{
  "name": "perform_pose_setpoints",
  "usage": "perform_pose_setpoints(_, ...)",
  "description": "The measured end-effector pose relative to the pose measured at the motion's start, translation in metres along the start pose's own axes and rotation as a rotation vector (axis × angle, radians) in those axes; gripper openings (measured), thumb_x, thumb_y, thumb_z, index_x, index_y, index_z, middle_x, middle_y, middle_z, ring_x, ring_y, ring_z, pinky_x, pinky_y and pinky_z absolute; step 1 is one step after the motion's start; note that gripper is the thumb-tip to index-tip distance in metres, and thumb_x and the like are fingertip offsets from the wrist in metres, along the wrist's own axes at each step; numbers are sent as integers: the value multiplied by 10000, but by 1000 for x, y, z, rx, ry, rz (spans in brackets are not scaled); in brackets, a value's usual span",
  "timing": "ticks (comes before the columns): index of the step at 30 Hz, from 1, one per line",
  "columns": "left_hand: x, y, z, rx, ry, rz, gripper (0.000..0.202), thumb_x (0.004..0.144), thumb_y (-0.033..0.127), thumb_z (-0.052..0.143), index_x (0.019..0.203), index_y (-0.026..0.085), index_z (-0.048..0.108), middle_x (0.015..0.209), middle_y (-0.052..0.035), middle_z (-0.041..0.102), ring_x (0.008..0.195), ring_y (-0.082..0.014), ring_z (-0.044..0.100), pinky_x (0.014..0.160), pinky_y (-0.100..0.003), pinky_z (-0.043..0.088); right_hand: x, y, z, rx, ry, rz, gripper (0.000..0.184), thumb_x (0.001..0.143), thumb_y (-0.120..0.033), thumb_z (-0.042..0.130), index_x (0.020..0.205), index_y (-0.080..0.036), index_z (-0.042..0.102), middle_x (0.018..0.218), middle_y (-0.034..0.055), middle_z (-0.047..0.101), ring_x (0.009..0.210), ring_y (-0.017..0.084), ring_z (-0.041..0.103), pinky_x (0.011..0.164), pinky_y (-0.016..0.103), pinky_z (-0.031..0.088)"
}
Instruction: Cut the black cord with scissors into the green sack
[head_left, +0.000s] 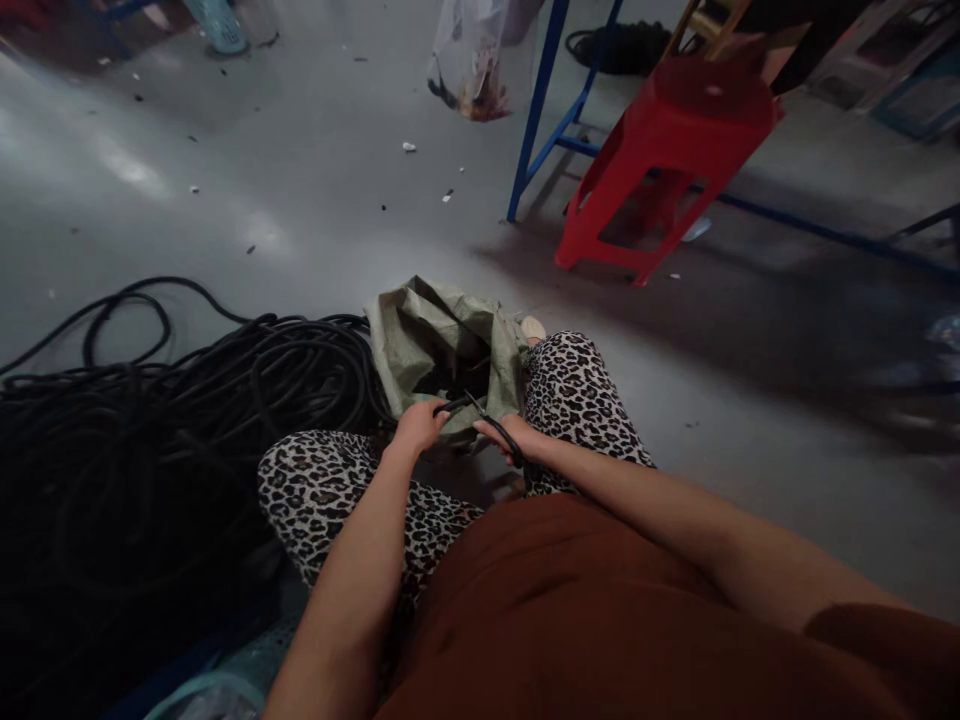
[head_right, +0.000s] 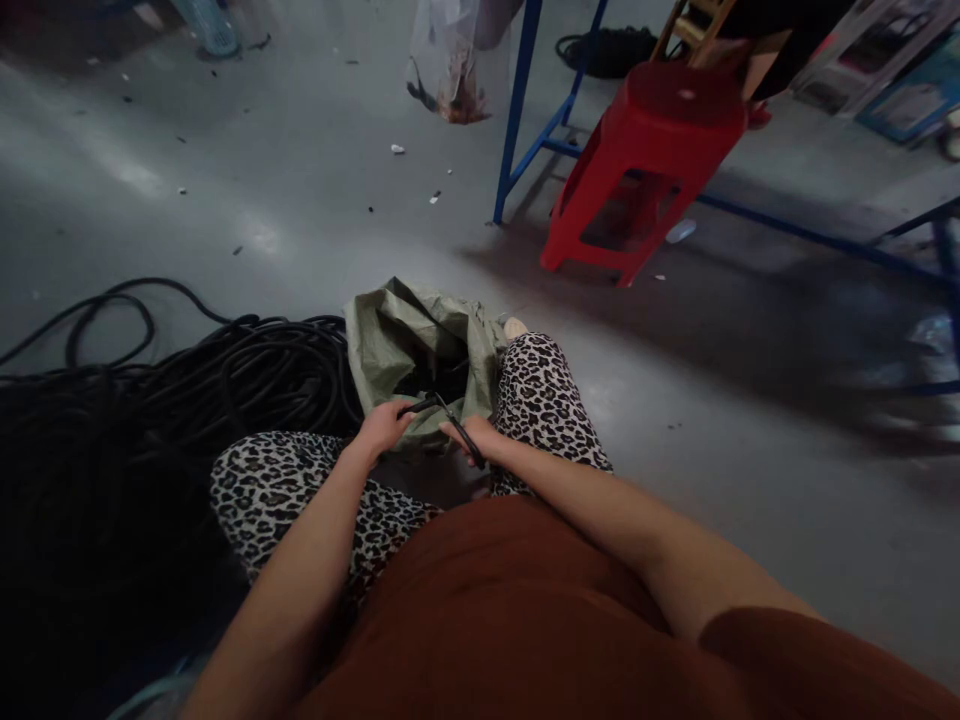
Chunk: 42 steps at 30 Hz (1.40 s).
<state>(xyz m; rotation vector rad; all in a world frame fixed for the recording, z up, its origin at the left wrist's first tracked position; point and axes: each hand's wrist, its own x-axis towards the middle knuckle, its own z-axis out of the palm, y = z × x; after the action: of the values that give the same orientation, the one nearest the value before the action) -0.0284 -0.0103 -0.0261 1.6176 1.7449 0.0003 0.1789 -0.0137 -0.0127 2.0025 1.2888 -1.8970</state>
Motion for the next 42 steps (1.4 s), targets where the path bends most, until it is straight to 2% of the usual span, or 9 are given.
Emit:
perform_pose_setpoints(4,1,0,0,-37,25,-16,355,974,268,595,1282,188,753,1257,-119,778,1182,-278,697,1018,-349,516,4,1,1,2,-26,-20,535,1018,-568,641,683,-159,558,445,-14,530,333,123,540,310,180,377)
perform_pose_setpoints(9,2,-1,0,-56,58,-22,349,978,287,595,1272,184,754,1255,-116,778,1172,-268,699,1004,-343,515,7,2,4,120,-70,-21,494,1081,-480,562,713,-150,566,543,20,589,408,135,584,365,202,430)
perform_pose_setpoints(16,3,-1,1,-71,75,-24,329,975,288,610,1256,204,760,1236,-94,787,1155,-253,704,986,-327,519,18,11,9,148,-130,-28,471,1052,-523,606,767,-147,587,630,33,628,460,132,598,401,199,447)
perform_pose_setpoints(34,-2,3,2,-41,-16,74,323,970,255,595,1233,209,778,1204,-89,796,1117,-255,714,980,-331,517,16,12,6,147,-173,-52,451,1048,-545,602,861,-136,632,698,39,644,516,138,623,435,198,448)
perform_pose_setpoints(42,-2,2,2,-32,-39,105,333,971,235,594,1245,191,777,1231,-108,790,1151,-271,712,1002,-344,521,6,4,6,249,-195,20,442,1036,-533,634,844,-136,600,671,14,617,499,111,600,475,186,482)
